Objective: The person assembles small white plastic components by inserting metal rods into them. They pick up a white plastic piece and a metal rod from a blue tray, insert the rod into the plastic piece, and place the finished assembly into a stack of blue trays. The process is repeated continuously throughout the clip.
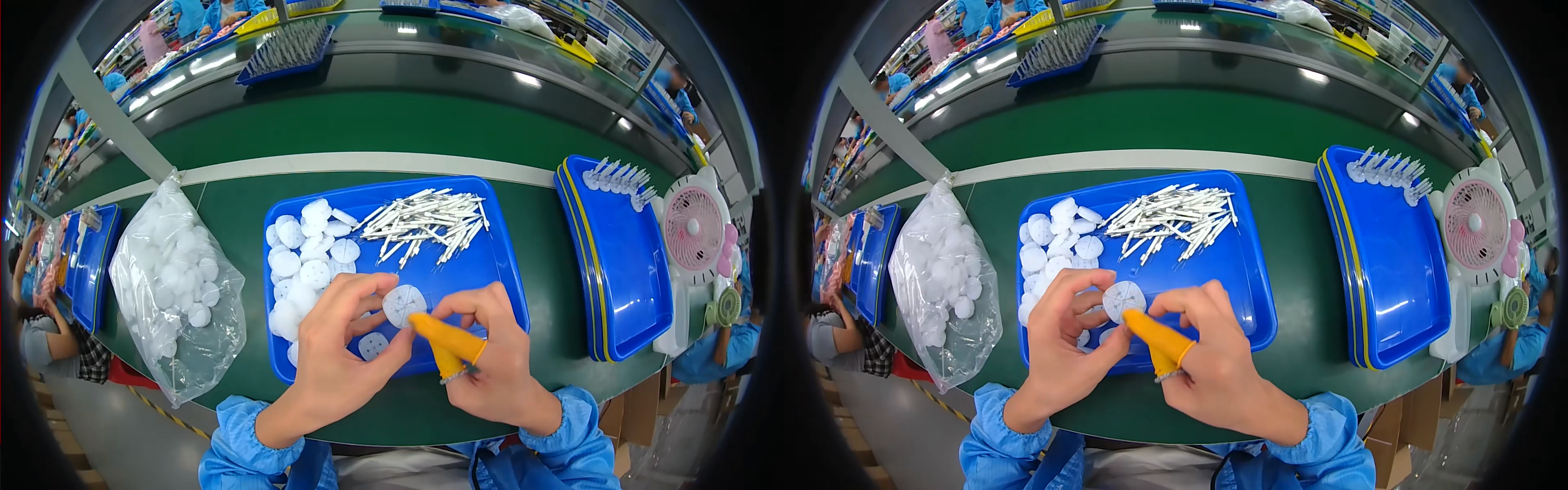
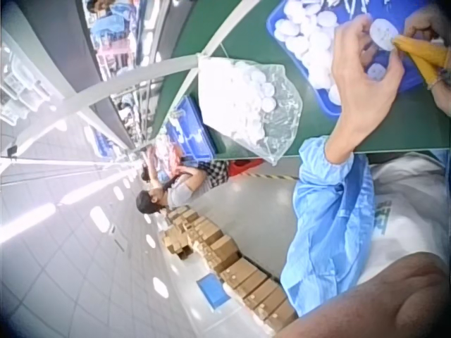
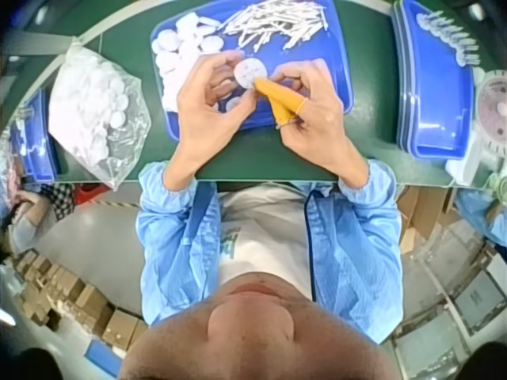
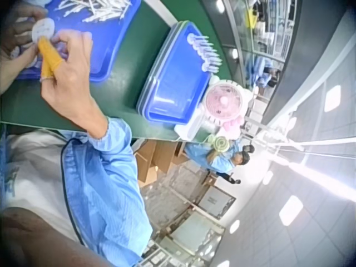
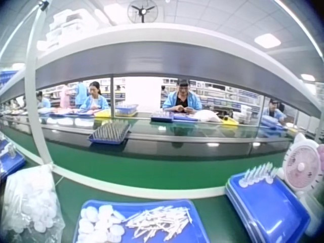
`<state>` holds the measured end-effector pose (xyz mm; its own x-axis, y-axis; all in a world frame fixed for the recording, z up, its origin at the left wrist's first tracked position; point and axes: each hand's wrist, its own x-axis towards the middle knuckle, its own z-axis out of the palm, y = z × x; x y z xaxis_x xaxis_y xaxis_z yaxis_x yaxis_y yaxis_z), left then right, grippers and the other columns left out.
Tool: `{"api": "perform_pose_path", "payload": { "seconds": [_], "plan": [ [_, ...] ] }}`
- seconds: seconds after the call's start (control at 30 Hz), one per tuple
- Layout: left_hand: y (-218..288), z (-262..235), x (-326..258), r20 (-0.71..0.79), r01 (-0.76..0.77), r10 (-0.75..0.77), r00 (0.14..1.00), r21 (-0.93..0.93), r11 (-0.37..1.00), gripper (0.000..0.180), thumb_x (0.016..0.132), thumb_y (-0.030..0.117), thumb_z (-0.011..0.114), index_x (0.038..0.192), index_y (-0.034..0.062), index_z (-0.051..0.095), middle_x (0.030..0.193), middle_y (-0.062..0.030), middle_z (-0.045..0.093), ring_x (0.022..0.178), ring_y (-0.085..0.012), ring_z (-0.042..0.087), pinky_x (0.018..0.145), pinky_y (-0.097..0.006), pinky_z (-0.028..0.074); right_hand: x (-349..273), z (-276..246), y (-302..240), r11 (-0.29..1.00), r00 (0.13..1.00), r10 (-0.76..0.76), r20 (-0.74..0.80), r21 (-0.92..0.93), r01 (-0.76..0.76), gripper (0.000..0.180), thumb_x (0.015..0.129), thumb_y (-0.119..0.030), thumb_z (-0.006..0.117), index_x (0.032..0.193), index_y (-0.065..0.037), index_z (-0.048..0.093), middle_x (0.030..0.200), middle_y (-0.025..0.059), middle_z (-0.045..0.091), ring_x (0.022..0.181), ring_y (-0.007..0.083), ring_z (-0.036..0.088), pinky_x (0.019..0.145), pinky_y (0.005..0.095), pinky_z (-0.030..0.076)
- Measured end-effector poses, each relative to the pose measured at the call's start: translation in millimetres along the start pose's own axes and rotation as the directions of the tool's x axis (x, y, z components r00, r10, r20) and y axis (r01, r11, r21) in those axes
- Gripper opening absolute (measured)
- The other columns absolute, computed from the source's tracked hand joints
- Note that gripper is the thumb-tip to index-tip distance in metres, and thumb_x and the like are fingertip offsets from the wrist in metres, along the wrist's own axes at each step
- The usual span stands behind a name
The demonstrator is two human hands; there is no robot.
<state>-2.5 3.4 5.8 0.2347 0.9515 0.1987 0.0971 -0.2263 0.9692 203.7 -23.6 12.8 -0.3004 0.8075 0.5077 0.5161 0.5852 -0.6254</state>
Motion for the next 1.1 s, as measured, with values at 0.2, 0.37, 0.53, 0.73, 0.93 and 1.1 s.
{"api": "perform_pose_path", "payload": {
  "seconds": [0.2,0.37,0.53,0.73,0.93,1.1],
  "plan": [
    [-0.2,1.4,0.4,-0.002,-0.006,0.006,1.0,-0.026,1.0,0.052,0.085,-0.009,0.08,0.132,0.0002,0.064,0.127,-0.0116,0.063,0.115,-0.024,0.074,0.096,-0.037,0.066,0.2,-2.1,2.5,0.999,1.0,0.011,0.0,-0.049,-0.011,0.053,0.054,0.007,0.068,0.105,0.002,0.081,0.12,0.0129,0.065,0.09,0.0307,0.052,0.069,0.0369,0.047],
    [-2.8,1.0,0.4,0.01,-0.039,0.039,0.999,0.014,0.999,0.054,0.083,-0.009,0.081,0.133,-0.0003,0.063,0.123,-0.0125,0.065,0.114,-0.0241,0.074,0.096,-0.036,0.065,-1.6,-5.3,0.6,0.998,1.0,0.019,-0.008,-0.053,-0.02,0.058,0.054,0.007,0.067,0.111,0.002,0.081,0.119,0.0121,0.065,0.091,0.0309,0.052,0.07,0.0367,0.047],
    [0.6,-0.8,-0.9,0.115,-0.053,0.043,0.992,0.086,0.995,0.06,0.081,-0.015,0.079,0.136,-0.0009,0.059,0.127,-0.011,0.06,0.12,-0.0223,0.071,0.1,-0.036,0.062,1.5,-4.3,-0.8,1.0,1.0,0.017,-0.021,-0.014,-0.018,0.061,0.056,0.008,0.066,0.114,0.001,0.08,0.118,0.0121,0.063,0.092,0.031,0.051,0.071,0.0379,0.046],
    [1.5,1.1,-1.8,0.145,-0.077,0.056,0.988,0.144,0.987,0.061,0.08,-0.011,0.082,0.136,0.0006,0.06,0.128,-0.0123,0.062,0.118,-0.0221,0.072,0.101,-0.037,0.062,1.8,-4.9,0.0,0.998,0.998,0.053,0.039,-0.047,-0.051,0.06,0.059,0.009,0.067,0.117,-0.001,0.08,0.122,0.0122,0.061,0.095,0.0316,0.051,0.077,0.0402,0.046],
    [4.4,0.9,-1.9,0.139,-0.039,0.018,0.99,0.156,0.987,0.06,0.08,-0.008,0.083,0.135,0.0006,0.062,0.126,-0.0123,0.063,0.117,-0.0207,0.072,0.1,-0.037,0.063,2.6,-7.5,-3.6,0.999,0.998,0.03,0.048,-0.041,-0.028,0.054,0.063,0.012,0.065,0.114,0.0,0.081,0.12,0.0117,0.062,0.095,0.0316,0.051,0.076,0.0394,0.046],
    [4.7,1.6,-1.0,0.143,-0.05,0.03,0.989,0.139,0.989,0.059,0.08,-0.008,0.082,0.135,0.0006,0.062,0.126,-0.012,0.063,0.117,-0.0204,0.072,0.099,-0.036,0.063,4.2,-5.7,2.9,0.992,0.996,0.089,0.029,-0.087,-0.086,0.053,0.062,0.012,0.065,0.112,0.001,0.081,0.117,0.011,0.062,0.095,0.0314,0.051,0.076,0.0384,0.047]
  ]
}}
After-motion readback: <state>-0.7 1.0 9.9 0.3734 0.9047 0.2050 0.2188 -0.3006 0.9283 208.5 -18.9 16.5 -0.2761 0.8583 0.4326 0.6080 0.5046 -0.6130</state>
